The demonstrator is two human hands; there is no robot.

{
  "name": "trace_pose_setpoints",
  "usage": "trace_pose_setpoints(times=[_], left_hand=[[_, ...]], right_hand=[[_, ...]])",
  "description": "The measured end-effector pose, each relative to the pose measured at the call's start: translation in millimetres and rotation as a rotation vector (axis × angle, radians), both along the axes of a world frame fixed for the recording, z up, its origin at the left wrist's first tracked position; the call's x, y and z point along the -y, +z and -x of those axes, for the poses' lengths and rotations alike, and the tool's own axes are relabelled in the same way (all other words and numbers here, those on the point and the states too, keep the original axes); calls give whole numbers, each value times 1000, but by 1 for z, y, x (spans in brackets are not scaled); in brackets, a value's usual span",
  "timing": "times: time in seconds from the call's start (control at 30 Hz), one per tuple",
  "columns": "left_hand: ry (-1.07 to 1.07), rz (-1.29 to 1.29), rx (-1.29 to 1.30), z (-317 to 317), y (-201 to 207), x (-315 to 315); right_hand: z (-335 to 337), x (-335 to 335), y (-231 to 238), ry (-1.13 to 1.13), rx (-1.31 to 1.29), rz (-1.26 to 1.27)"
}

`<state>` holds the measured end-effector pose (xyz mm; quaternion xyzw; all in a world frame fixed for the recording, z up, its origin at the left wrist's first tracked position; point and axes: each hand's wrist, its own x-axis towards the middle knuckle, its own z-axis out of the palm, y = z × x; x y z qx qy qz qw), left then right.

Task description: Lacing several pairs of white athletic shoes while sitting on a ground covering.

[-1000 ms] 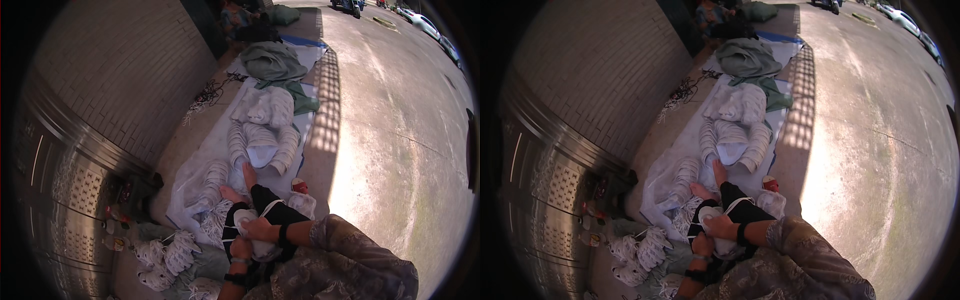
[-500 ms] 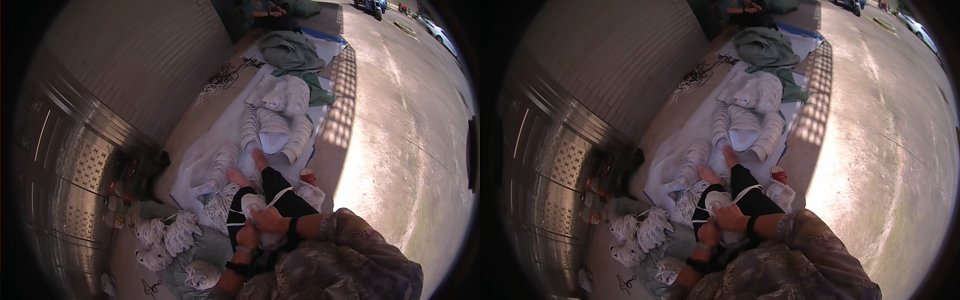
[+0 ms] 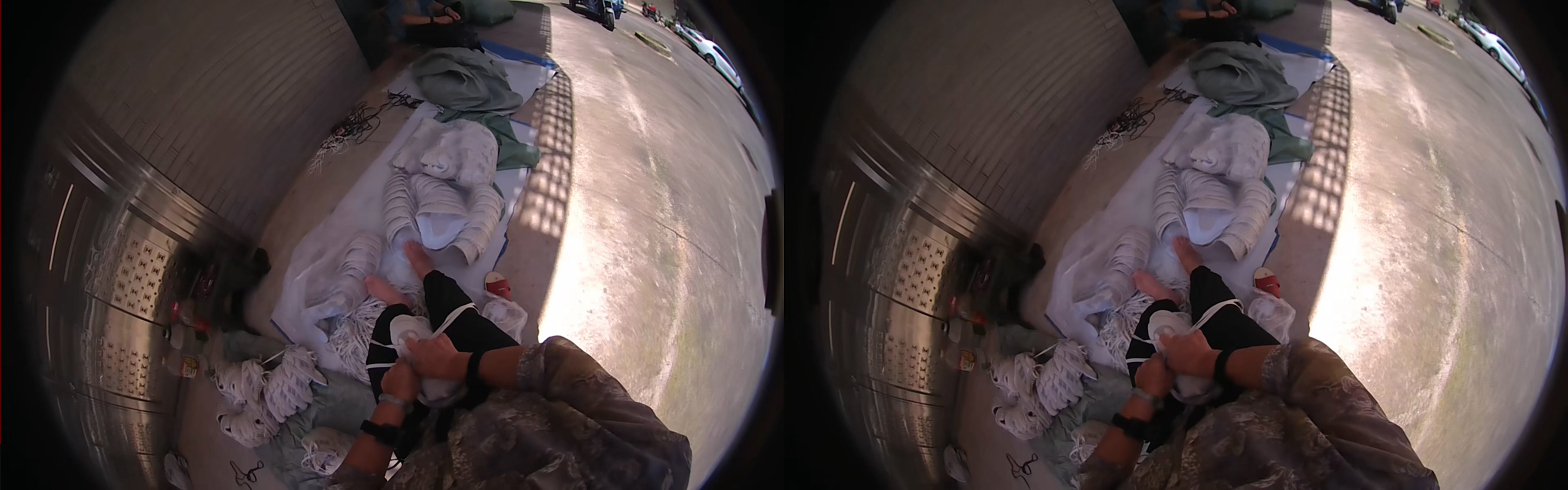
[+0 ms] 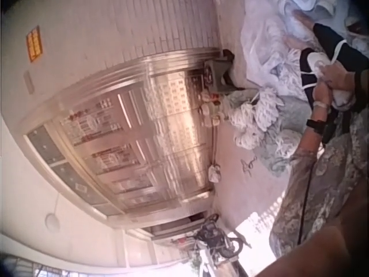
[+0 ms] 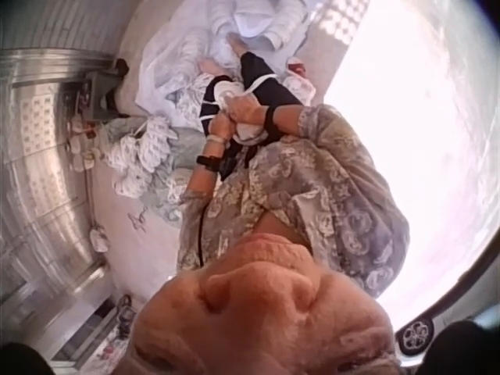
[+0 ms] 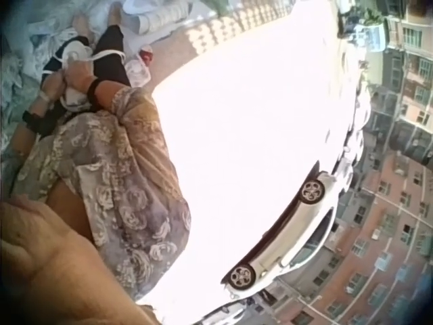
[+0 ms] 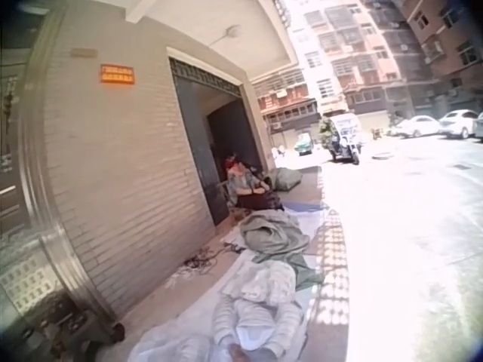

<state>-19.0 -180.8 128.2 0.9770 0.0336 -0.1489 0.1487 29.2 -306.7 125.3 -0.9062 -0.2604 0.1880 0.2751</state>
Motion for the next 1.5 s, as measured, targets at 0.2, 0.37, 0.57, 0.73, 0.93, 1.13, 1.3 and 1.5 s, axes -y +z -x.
trace_pose_setpoints(times=[0.2, 0.37, 0.57, 0.73, 0.93, 1.13, 1.3, 1.5], left_hand=[[25, -41, 10, 10, 3, 8], [49, -18, 70, 12, -4, 7], [11, 95, 92, -13, -11, 8], [19, 205, 127, -14, -11, 6], [66, 348, 153, -2, -25, -7], [55, 488, 310, 7, -32, -13], [-6, 478, 284, 8, -28, -17], [-1, 491, 370, 13, -41, -19]], right_hand=[[9, 0, -3, -92, -19, 0], [9, 1, -19, 29, 269, -10], [-16, 6, -30, 132, 496, 23], [-15, 14, -30, 101, 576, -127], [-7, 3, -25, 144, 574, -206], [-4, -4, -28, 287, 710, -170], [-6, -9, -27, 421, 785, 12], [0, -15, -16, 501, 925, 175]])
